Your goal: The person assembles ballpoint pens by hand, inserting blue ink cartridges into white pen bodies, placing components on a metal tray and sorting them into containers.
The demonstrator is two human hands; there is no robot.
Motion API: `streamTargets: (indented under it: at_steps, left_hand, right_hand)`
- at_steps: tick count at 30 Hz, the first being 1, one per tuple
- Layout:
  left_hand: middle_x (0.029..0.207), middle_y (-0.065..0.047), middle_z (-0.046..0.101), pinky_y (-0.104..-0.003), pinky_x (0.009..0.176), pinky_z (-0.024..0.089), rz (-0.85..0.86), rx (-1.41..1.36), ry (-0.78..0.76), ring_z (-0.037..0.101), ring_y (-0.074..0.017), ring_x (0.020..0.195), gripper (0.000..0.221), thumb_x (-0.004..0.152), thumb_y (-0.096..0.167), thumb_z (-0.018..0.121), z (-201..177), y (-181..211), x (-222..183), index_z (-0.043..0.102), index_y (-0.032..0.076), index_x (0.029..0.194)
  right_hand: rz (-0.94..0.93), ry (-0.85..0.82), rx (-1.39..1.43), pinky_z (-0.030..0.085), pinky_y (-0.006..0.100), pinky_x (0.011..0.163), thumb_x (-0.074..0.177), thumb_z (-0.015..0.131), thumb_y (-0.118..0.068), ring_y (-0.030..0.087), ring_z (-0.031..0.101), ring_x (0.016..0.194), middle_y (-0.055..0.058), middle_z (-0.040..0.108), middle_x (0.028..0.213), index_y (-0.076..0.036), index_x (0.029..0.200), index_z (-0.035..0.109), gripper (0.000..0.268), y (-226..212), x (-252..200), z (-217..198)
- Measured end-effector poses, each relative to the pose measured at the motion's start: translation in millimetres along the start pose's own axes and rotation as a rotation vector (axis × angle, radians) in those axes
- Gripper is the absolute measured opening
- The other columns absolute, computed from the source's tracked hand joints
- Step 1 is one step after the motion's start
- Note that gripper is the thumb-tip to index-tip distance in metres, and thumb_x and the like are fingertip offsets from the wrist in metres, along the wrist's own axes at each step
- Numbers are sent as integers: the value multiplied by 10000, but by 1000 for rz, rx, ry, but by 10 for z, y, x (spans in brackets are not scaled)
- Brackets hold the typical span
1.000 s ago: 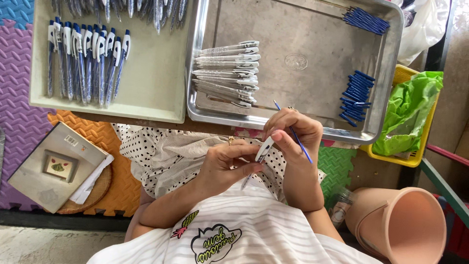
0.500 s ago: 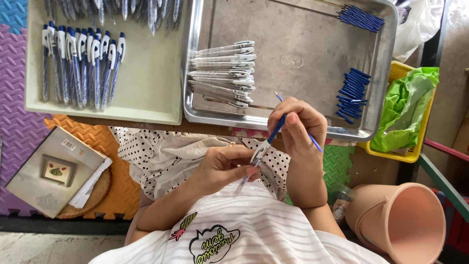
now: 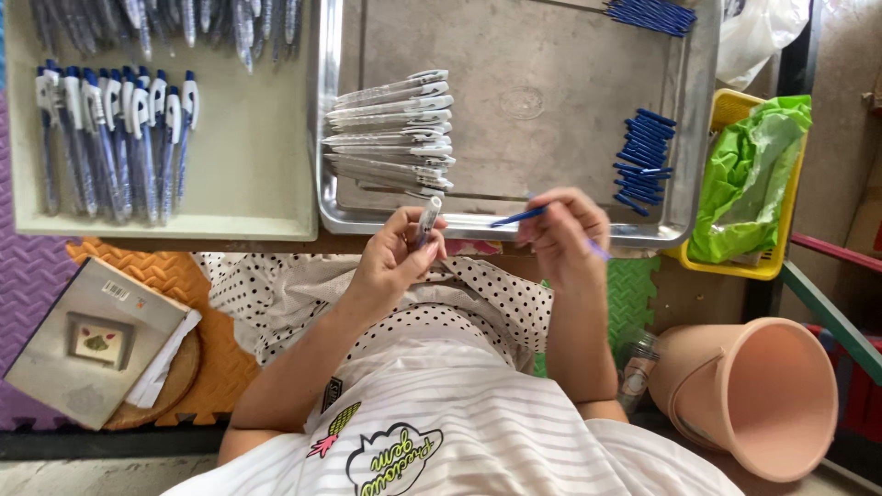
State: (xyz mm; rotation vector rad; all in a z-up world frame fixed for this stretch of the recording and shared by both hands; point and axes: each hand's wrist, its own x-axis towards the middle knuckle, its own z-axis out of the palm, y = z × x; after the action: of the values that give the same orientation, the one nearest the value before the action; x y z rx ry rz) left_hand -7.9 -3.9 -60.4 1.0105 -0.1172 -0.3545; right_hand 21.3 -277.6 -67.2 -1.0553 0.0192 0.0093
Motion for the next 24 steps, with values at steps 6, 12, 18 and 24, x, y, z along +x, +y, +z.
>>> streamTargets:
  at_steps: [6,12,18,24]
  left_hand:
    - [699,-39,638,-184,562,399,50,330,41,483,-39,611,52,961,52,782,171,0,98,737,28,970]
    - [805,-78,739,-233,566,441,-98,467,-52,509,-84,603,124,933,159,825,324,24,-24,788,83,1023]
    - [943,-69,721,-218,607,436,-129,420,-87,510,-60,654,122,991,178,756,249,201,-62,754,68,1042]
    - [1014,38,681,-187,568,413,-349,531,-85,446,-46,653,434,977,339,699,192,267,-81,735,117,1348]
  right_hand:
    - [19,-125,-261,668,445,684,896,739,72,356,806,772,298,768,879,161,1054,693,186,250,-394,75]
    - [-231,-107,-812,640,407,789,918,721,118,305,778,868,204,766,989,46,1106,753,204,-316,-162,-230]
    - [-667,18,-1611,448,473,1068,981,782,95,374,572,1220,151,632,1204,-56,1047,762,167,-802,604,-2011]
    - [-458,-39,-1934,353,590,1156,1008,786,31,468,520,1401,191,637,1349,-38,1170,794,176,-1170,580,-1663]
